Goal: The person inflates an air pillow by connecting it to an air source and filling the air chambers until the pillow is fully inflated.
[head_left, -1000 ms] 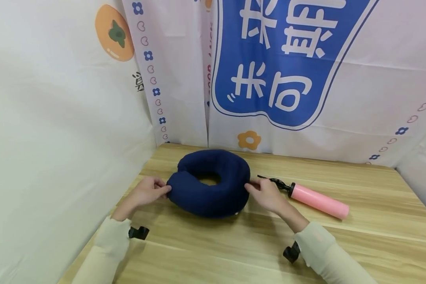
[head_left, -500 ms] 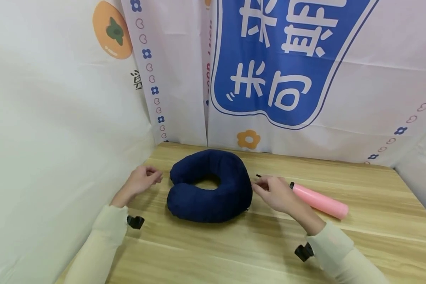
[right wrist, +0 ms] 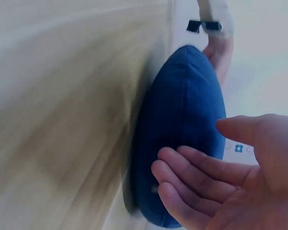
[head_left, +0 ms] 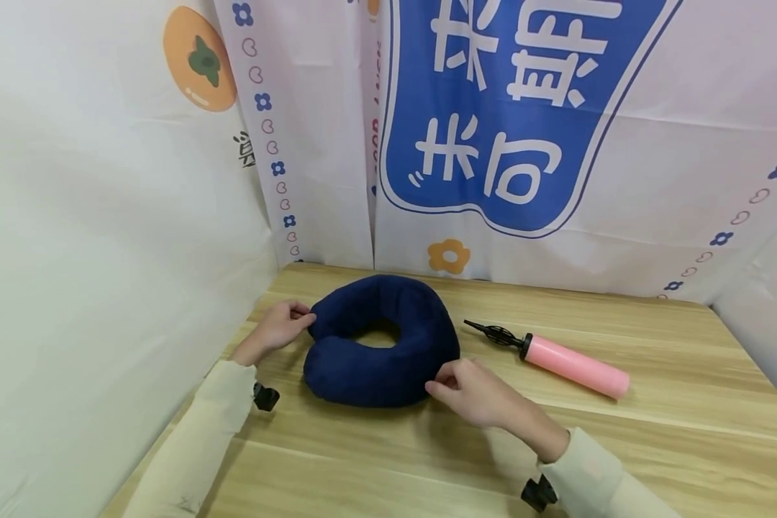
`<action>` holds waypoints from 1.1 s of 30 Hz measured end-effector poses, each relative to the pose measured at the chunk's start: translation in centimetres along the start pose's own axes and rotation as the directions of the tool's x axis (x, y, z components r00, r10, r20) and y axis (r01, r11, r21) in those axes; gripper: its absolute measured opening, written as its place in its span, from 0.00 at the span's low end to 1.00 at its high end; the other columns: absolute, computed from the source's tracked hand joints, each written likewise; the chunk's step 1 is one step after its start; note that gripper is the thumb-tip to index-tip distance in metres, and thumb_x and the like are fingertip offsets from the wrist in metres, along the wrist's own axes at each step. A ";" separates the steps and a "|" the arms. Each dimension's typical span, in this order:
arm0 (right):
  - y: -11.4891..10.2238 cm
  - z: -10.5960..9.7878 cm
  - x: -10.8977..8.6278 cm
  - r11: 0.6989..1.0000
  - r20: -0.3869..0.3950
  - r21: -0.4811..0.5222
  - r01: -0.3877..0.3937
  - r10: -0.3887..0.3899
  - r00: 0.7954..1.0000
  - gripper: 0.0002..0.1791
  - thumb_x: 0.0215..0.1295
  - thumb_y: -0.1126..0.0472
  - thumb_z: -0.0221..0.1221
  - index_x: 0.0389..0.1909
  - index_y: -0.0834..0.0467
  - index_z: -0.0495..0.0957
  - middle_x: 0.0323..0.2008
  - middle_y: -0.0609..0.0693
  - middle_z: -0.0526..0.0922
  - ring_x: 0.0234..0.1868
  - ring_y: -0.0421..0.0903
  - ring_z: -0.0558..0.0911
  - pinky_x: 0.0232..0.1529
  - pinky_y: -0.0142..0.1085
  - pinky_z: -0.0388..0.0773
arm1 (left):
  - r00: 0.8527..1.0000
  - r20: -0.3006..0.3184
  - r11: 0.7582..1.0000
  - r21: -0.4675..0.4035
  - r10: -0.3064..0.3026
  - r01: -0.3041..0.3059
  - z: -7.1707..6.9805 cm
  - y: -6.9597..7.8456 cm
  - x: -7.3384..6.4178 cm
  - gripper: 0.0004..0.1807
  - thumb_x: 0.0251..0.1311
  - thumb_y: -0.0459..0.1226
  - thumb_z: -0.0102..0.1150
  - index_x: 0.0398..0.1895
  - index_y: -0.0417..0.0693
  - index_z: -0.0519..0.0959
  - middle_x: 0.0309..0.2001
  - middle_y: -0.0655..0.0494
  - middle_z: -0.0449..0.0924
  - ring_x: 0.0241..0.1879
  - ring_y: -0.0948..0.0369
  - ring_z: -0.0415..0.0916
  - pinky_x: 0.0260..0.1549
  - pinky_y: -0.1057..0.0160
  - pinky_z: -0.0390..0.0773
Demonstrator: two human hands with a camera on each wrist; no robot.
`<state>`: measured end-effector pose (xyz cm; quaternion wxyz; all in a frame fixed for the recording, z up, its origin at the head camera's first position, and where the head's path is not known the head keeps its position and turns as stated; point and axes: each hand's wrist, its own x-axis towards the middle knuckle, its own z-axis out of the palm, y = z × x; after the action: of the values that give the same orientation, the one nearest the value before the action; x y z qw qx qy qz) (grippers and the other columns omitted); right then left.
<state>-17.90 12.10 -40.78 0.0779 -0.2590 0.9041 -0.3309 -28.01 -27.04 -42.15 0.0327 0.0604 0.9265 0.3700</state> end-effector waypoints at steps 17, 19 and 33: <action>4.9 -4.4 6.1 0.986 -0.268 -0.002 -0.165 0.159 0.950 0.21 0.83 0.56 0.48 0.60 0.66 0.81 0.44 0.61 0.87 0.41 0.52 0.82 0.44 0.47 0.80 | 0.963 0.262 0.994 -0.107 0.056 -0.029 0.9 5.6 -8.0 0.17 0.69 0.43 0.69 0.42 0.36 0.81 0.38 0.45 0.87 0.38 0.55 0.84 0.36 0.60 0.82; 5.4 -4.5 6.7 0.982 -0.272 -0.023 -0.185 0.172 0.947 0.25 0.84 0.57 0.46 0.69 0.69 0.74 0.58 0.66 0.85 0.49 0.56 0.83 0.53 0.50 0.80 | 0.955 0.286 0.993 -0.110 0.078 -0.048 1.9 6.2 -8.4 0.18 0.66 0.43 0.71 0.42 0.36 0.80 0.37 0.48 0.85 0.36 0.58 0.81 0.35 0.63 0.81; 5.1 -5.3 5.1 0.958 -0.258 -0.236 -0.163 0.100 0.961 0.34 0.84 0.50 0.49 0.77 0.72 0.63 0.75 0.71 0.68 0.78 0.69 0.67 0.77 0.62 0.64 | 0.958 0.176 0.961 0.120 0.227 -0.249 1.1 4.8 -7.9 0.13 0.72 0.43 0.65 0.43 0.40 0.83 0.39 0.51 0.86 0.38 0.58 0.83 0.39 0.60 0.84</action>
<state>-26.00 15.73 -39.81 -0.0457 -0.1633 0.9570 -0.2352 -19.66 -23.91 -39.45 0.0579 0.2033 0.9306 0.2989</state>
